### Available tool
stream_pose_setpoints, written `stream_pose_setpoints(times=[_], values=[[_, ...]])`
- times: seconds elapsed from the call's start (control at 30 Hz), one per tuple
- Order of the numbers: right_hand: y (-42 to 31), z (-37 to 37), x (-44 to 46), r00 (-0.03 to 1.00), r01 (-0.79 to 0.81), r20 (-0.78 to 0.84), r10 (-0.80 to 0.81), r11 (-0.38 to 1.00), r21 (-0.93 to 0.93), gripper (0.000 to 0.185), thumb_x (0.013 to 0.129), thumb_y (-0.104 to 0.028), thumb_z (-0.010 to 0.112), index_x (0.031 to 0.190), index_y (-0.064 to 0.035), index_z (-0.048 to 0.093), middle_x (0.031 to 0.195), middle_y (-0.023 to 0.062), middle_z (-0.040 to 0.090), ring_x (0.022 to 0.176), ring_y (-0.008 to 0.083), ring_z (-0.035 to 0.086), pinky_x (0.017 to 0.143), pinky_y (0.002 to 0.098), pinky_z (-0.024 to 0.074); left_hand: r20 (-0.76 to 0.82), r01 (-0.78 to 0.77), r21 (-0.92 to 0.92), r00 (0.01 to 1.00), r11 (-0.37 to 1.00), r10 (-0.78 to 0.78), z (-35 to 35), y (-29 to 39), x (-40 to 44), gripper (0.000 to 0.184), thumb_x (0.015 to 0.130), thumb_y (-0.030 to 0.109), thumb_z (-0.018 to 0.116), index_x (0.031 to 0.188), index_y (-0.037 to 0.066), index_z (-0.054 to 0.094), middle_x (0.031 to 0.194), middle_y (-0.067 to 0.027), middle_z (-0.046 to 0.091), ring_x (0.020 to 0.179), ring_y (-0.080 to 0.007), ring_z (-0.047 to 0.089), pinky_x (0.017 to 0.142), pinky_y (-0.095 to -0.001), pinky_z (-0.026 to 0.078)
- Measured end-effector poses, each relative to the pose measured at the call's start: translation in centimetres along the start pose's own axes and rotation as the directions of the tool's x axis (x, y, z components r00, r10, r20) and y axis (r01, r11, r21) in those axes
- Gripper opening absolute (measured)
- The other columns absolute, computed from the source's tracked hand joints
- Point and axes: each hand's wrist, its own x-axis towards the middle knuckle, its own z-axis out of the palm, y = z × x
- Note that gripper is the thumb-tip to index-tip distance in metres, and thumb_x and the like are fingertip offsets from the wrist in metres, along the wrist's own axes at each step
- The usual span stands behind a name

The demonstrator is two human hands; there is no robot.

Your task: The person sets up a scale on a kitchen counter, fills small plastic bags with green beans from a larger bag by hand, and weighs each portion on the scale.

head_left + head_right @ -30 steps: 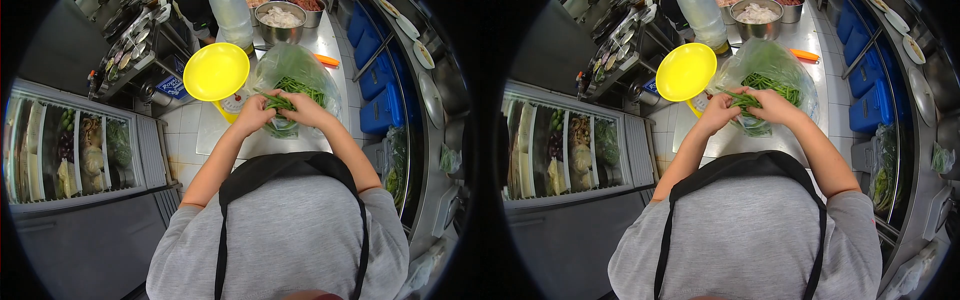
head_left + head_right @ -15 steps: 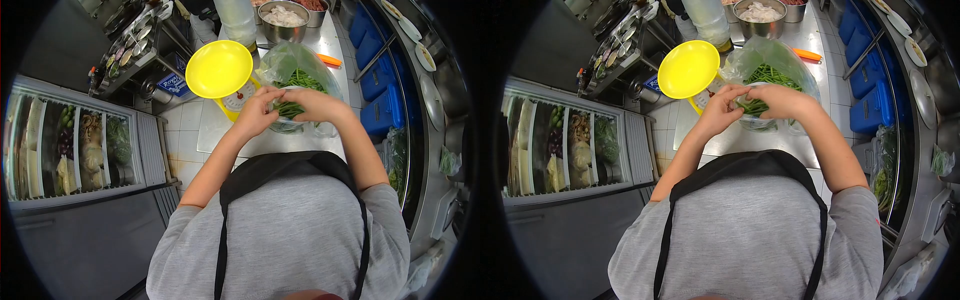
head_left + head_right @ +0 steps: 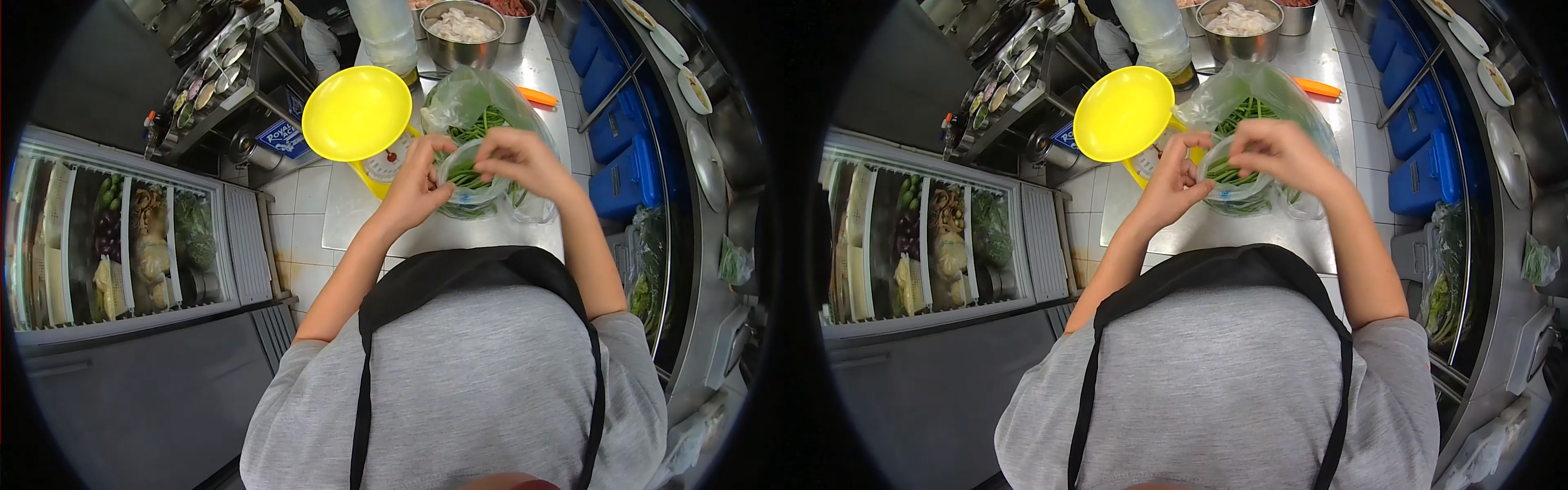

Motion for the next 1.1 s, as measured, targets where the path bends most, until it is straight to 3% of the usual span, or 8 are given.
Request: stream_pose_setpoints(times=[0.07, 0.13, 0.27, 0.33, 0.43, 0.5, 0.63, 1.1], values=[[0.4, -1.1, -0.4, 0.997, -0.064, -0.044, 0.067, 0.996, 0.062, 0.009, 0.079, -0.004, 0.064, 0.079, -0.0002, 0.056, 0.075, -0.0003, 0.059, 0.068, 0.0062, 0.057, 0.06, 0.0224, 0.045, -0.002, 0.034, 0.042, 0.999, 0.999, -0.034, 0.0, -0.1, -0.6, 0.049, 0.07, -0.008, 0.058, 0.115, 0.007, 0.049, 0.127, -0.0056, 0.039, 0.063, -0.0051, 0.042, 0.056, -0.0193, 0.04], [1.5, -1.4, -0.7, 0.997, -0.073, -0.028, 0.069, 0.971, -0.226, 0.006, 0.078, 0.0, 0.063, 0.079, -0.0019, 0.057, 0.075, 0.0013, 0.059, 0.069, 0.0094, 0.059, 0.061, 0.0245, 0.0469, 0.006, 0.061, 0.081, 0.998, 0.995, -0.062, 0.1, -0.2, -0.9, 0.04, 0.07, -0.006, 0.057, 0.108, 0.006, 0.054, 0.127, -0.0061, 0.04, 0.063, -0.0056, 0.042, 0.056, -0.0207, 0.04], [3.8, 0.7, -0.7, 0.966, 0.224, 0.235, -0.107, 0.801, -0.555, 0.01, 0.073, -0.004, 0.065, 0.083, -0.0023, 0.06, 0.074, 0.0044, 0.06, 0.075, 0.0165, 0.059, 0.067, 0.029, 0.0467, 0.059, 0.047, 0.306, 0.996, 0.951, -0.069, 0.0, -1.0, -1.3, 0.041, 0.07, -0.002, 0.056, 0.111, 0.003, 0.056, 0.121, -0.0078, 0.046, 0.065, -0.0096, 0.045, 0.06, -0.0237, 0.041], [2.7, -0.1, -0.3, 0.961, 0.245, 0.234, -0.148, 0.847, -0.472, 0.01, 0.074, -0.004, 0.063, 0.083, -0.0015, 0.061, 0.079, 0.0081, 0.061, 0.077, 0.0207, 0.059, 0.07, 0.0311, 0.0468, 0.09, -0.024, 0.361, 0.996, 0.932, -0.01, -0.4, -0.3, -1.7, 0.048, 0.07, -0.001, 0.056, 0.118, 0.003, 0.053, 0.12, -0.0083, 0.047, 0.066, -0.0111, 0.046, 0.062, -0.0244, 0.042], [4.4, -3.5, 0.4, 0.99, -0.106, -0.128, 0.062, 0.922, -0.373, 0.018, 0.072, -0.003, 0.063, 0.09, -0.0011, 0.061, 0.089, 0.0129, 0.061, 0.085, 0.0275, 0.059, 0.078, 0.0344, 0.0465, 0.122, 0.125, 0.267, 0.979, 0.956, -0.162, -0.5, 1.3, -2.8, 0.056, 0.07, -0.001, 0.056, 0.126, 0.004, 0.048, 0.121, -0.0081, 0.047, 0.069, -0.0124, 0.047, 0.062, -0.0235, 0.041], [8.4, -5.5, 0.6, 0.982, -0.084, 0.033, 0.185, 0.589, -0.804, 0.039, 0.068, -0.01, 0.068, 0.105, -0.0024, 0.057, 0.105, 0.0131, 0.059, 0.098, 0.0287, 0.056, 0.086, 0.038, 0.0444, 0.115, 0.173, 0.234, 0.972, 0.957, -0.204, -0.7, 1.8, -3.1, 0.057, 0.071, -0.001, 0.057, 0.127, 0.005, 0.047, 0.121, -0.0079, 0.048, 0.069, -0.0124, 0.047, 0.062, -0.0234, 0.041], [10.4, -4.3, 1.2, 0.969, -0.157, -0.052, 0.242, 0.439, -0.885, 0.068, 0.063, -0.02, 0.075, 0.121, -0.0039, 0.043, 0.117, 0.0151, 0.049, 0.109, 0.0312, 0.049, 0.094, 0.0394, 0.0396, 0.092, 0.173, 0.213, 0.976, 0.962, -0.196, -0.9, 1.8, -3.1, 0.057, 0.071, -0.001, 0.057, 0.127, 0.005, 0.047, 0.121, -0.0076, 0.047, 0.069, -0.0122, 0.046, 0.062, -0.0233, 0.041], [10.8, -1.8, 3.0, 0.943, -0.251, -0.156, 0.296, 0.318, -0.914, 0.056, 0.069, -0.025, 0.073, 0.112, -0.003, 0.046, 0.113, 0.0157, 0.051, 0.109, 0.033, 0.048, 0.093, 0.0454, 0.0381, 0.111, 0.175, 0.203, 0.974, 0.964, -0.2, -0.4, 1.5, -2.9, 0.058, 0.071, -0.002, 0.057, 0.128, 0.007, 0.047, 0.119, -0.0058, 0.048, 0.067, -0.0105, 0.044, 0.06, -0.0223, 0.04]])
